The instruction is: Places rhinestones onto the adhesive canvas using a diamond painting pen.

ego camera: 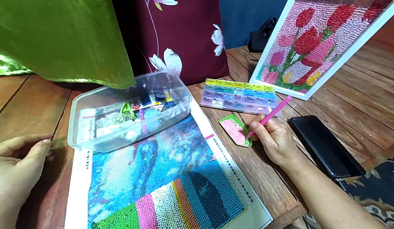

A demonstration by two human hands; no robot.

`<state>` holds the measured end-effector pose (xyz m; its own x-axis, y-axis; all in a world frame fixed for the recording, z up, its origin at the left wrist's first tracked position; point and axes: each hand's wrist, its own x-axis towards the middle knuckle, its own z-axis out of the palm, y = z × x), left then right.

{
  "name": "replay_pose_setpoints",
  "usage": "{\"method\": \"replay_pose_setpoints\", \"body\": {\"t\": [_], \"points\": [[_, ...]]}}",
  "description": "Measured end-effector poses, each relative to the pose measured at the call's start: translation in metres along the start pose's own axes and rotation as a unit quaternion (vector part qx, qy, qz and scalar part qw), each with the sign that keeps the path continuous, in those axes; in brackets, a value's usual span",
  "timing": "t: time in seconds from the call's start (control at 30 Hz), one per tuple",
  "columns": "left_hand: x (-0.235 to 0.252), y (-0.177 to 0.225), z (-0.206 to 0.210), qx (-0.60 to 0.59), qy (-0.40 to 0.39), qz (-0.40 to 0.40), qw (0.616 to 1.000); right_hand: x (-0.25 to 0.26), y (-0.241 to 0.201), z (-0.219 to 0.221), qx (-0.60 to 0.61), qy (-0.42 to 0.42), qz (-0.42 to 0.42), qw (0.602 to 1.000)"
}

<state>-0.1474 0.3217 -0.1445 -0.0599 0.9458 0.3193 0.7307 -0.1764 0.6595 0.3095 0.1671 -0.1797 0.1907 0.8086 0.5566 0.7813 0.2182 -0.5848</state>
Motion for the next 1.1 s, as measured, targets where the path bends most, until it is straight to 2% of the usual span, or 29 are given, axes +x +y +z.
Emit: {"method": "replay_pose_setpoints", "body": {"t": [0.17, 0.57, 0.77, 1.1], "points": [[-0.004, 0.015, -0.001, 0.017, -0.004, -0.014, 1.0, 0.0, 0.002, 0.001, 0.011, -0.002, -0.007, 1.0], [-0.002, 0.007, -0.001, 0.011, -0.001, 0.003, 1.0, 0.0, 0.004, 0.002, -0.004, 0.001, -0.021, 1.0], [-0.001, 0.004, -0.001, 0.022, -0.001, -0.008, 1.0, 0.001, 0.002, -0.001, 0.018, 0.022, -0.007, 1.0], [0.003, -0.006, 0.0, 0.011, -0.003, -0.009, 1.0, 0.0, 0.001, 0.0, 0.017, 0.011, 0.005, 1.0]]}}
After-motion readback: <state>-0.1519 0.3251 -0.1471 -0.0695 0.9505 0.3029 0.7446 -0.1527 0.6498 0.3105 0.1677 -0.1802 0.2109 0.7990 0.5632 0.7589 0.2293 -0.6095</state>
